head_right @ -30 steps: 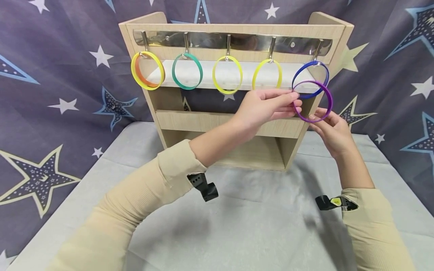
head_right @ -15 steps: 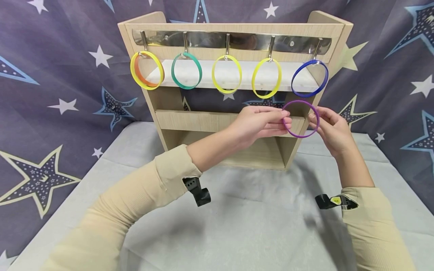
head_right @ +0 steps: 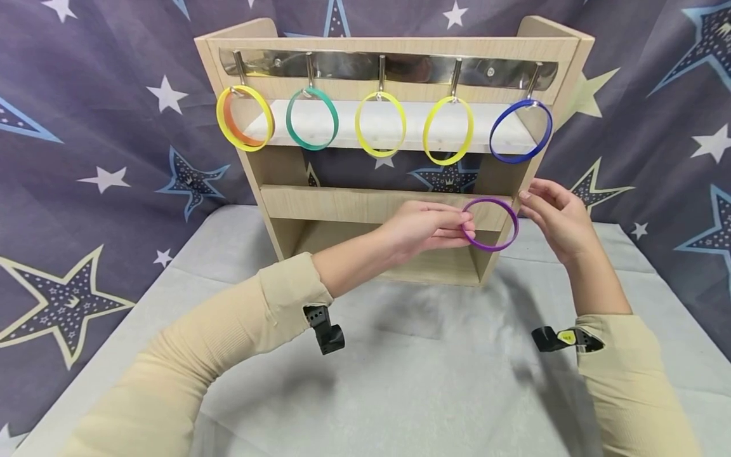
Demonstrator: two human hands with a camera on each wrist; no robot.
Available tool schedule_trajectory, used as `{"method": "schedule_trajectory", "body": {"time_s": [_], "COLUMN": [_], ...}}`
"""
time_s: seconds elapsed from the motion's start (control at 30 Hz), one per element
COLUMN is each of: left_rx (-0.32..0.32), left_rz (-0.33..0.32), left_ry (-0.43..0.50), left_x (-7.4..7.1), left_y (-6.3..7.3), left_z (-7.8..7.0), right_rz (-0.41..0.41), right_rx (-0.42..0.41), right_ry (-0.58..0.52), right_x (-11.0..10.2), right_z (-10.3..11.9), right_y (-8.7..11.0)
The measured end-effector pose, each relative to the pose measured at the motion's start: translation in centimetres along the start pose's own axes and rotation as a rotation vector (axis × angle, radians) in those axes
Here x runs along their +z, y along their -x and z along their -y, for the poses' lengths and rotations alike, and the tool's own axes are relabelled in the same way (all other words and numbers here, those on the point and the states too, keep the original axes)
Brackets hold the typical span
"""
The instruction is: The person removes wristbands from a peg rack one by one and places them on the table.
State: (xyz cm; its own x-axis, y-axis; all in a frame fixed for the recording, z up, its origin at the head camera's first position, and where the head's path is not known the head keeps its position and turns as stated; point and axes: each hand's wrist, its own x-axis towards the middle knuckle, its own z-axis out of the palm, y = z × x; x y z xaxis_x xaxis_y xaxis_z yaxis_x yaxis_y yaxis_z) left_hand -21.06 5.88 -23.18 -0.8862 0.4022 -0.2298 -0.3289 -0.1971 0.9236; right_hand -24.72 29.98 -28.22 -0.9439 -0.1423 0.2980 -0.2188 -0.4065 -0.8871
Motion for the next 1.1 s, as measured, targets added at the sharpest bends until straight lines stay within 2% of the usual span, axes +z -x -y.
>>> {"method": "schedule_trajectory", "body": {"time_s": [0.3,0.63,0.9,1.1], "left_rx": [-0.055,-0.085,-0.124,-0.124], "left_rz": [-0.020,-0.032,-0.052,-0.071], "left_ry": [0.016,-0.034,-0.039,-0.061], "left_x": [-0.7,-1.4,-2.0,-2.3], "left_y": [-0.9,-1.6,-2.1,-2.4], "left_z": [1.8,3.8,5.4,6.5], "right_rz": [-0.001,0.024,0.022,0.007], "right_rx": [0.006,-0.014,-0.019,-0.001], "right_ry": [0.011,0.006,0.020,0.022], "right_x": [-0.1,-0.1,0.0,-0.1], "right_z": [0.0,0.0,0.0,0.0], "right_y": [0.0,0.0,0.0,0.0]}}
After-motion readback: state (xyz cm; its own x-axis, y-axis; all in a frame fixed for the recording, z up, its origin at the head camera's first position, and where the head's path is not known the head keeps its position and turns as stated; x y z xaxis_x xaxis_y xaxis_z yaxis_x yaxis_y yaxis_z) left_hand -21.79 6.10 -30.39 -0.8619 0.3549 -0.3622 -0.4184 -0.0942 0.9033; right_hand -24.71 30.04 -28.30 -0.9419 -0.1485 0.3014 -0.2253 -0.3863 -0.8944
